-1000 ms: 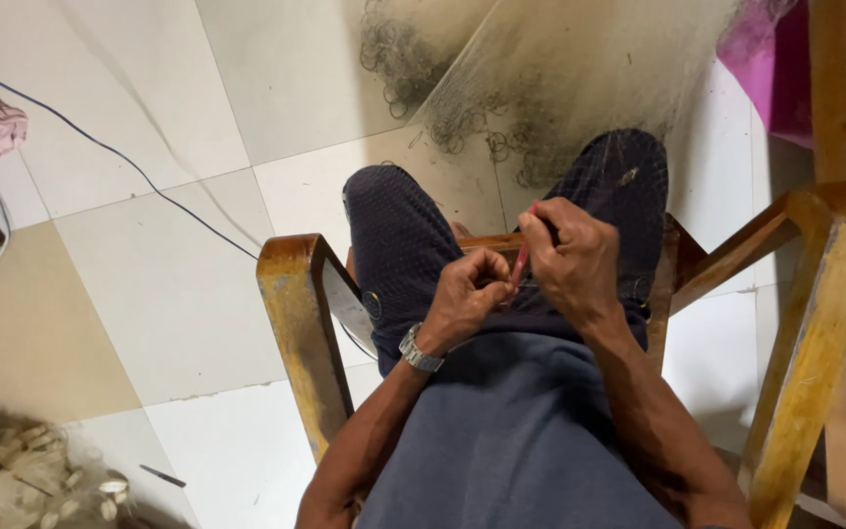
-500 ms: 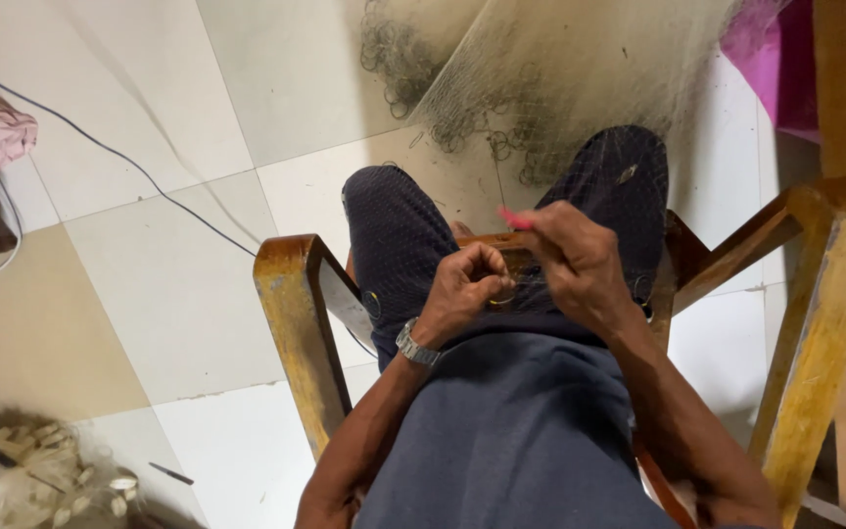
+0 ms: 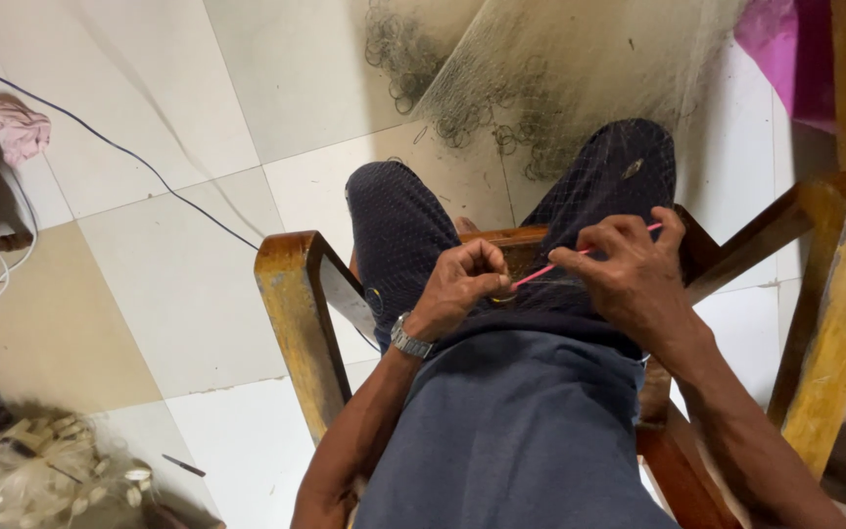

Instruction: Repairing a fine-mesh fishing net using a plastic shuttle

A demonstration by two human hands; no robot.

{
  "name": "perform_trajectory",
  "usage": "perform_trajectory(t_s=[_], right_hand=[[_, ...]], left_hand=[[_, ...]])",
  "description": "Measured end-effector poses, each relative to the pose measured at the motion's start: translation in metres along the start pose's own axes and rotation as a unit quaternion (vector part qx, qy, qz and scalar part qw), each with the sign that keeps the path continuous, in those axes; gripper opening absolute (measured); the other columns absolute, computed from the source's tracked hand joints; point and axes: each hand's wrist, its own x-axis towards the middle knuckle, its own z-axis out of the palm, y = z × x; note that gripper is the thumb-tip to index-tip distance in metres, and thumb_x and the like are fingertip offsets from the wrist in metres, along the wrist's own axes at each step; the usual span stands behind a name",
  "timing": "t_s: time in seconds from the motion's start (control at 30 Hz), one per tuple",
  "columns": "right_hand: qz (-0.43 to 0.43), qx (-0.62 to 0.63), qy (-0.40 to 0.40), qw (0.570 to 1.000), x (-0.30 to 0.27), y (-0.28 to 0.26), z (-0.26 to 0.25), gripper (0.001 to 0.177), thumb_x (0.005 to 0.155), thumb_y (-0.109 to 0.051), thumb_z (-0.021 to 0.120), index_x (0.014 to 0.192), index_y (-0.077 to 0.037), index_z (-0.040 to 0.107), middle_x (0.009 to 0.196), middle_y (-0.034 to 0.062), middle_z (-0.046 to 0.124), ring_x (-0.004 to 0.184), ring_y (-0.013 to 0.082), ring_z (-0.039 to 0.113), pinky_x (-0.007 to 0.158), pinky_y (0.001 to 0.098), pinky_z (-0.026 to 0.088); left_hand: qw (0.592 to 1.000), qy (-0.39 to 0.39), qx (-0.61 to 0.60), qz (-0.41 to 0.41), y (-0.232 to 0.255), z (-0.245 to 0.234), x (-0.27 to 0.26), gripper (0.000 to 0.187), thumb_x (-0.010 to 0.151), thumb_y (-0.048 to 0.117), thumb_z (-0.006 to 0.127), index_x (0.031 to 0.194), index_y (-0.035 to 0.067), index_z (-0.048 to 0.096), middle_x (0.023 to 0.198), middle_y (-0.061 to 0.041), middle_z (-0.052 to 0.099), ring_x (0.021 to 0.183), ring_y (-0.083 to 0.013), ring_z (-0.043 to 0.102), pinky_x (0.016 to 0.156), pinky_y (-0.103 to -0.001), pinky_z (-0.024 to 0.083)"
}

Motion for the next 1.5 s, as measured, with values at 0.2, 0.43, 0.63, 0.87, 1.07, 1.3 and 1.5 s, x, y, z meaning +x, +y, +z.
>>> perform_trajectory(t_s=[0.2,0.43,0.63,0.87,1.07,1.3,1.5], right_hand=[[0.003,0.021,-0.012,1.0,0.002,-0.02,0.011,0.018,0.089,-0.02,0.049,0.095,-0.031,0.062,0.088,-0.0021,0.052,0.093,0.0205,0.05,0.089,0.0498,0.028],[-0.063,0.347,0.011,0.936,0.009,-0.044,0.007,0.022,0.087,-0.02,0.053,0.105,-0.017,0.066,0.083,0.0027,0.059,0.081,0.0244,0.058,0.075,0.0436,0.04],[-0.067,0.228,0.057,0.97,0.014,-0.058,0.0,0.011,0.085,-0.027,0.058,0.086,-0.021,0.066,0.093,0.0036,0.052,0.088,0.026,0.052,0.078,0.0427,0.037],[-0.183,0.563,-0.182,0.785,0.013,-0.12,-0.057,0.011,0.093,-0.008,0.043,0.092,-0.003,0.053,0.067,0.0066,0.045,0.055,0.0238,0.046,0.064,0.0407,0.037],[-0.148,0.663,-0.257,0.687,0.019,-0.122,-0.069,0.015,0.096,-0.014,0.044,0.094,0.0,0.052,0.072,0.0109,0.052,0.06,0.027,0.052,0.054,0.0352,0.041],[-0.134,0.671,-0.276,0.675,0.02,-0.122,-0.069,0.016,0.096,-0.014,0.045,0.092,0.0,0.053,0.076,0.0109,0.056,0.062,0.0265,0.055,0.056,0.0352,0.042],[-0.112,0.627,-0.299,0.71,0.021,-0.126,-0.065,0.014,0.094,-0.014,0.048,0.09,-0.002,0.054,0.077,0.0085,0.058,0.066,0.0249,0.057,0.055,0.0351,0.042]], left_hand=[[1.0,0.005,0.01,-0.013,0.004,-0.002,0.003,0.018,0.068,-0.007,0.068,0.083,-0.003,0.058,0.069,-0.012,0.059,0.059,-0.014,0.056,0.05,-0.023,0.048],[0.999,0.001,0.008,-0.034,0.005,-0.005,0.004,0.018,0.067,-0.006,0.069,0.081,-0.002,0.058,0.066,-0.012,0.058,0.056,-0.0163,0.058,0.048,-0.023,0.047],[0.998,-0.02,0.025,-0.051,0.023,-0.009,0.003,0.019,0.066,-0.004,0.071,0.082,-0.002,0.06,0.066,-0.009,0.058,0.057,-0.0121,0.056,0.049,-0.021,0.046],[0.98,-0.171,-0.019,-0.097,0.043,-0.009,0.005,0.017,0.075,0.002,0.067,0.082,0.007,0.052,0.073,-0.003,0.058,0.069,-0.0123,0.061,0.073,-0.03,0.054],[0.965,-0.214,-0.08,-0.125,0.041,-0.017,0.008,0.018,0.075,-0.003,0.066,0.085,0.005,0.053,0.074,-0.005,0.06,0.068,-0.0119,0.059,0.076,-0.034,0.056],[0.955,-0.238,-0.113,-0.136,0.058,-0.019,0.005,0.015,0.075,-0.003,0.061,0.084,0.005,0.053,0.068,-0.003,0.054,0.067,-0.0126,0.055,0.074,-0.034,0.055],[0.95,-0.219,-0.143,-0.173,0.05,-0.02,0.007,0.013,0.077,-0.002,0.059,0.085,0.005,0.051,0.07,-0.005,0.053,0.067,-0.0148,0.057,0.072,-0.035,0.057]])
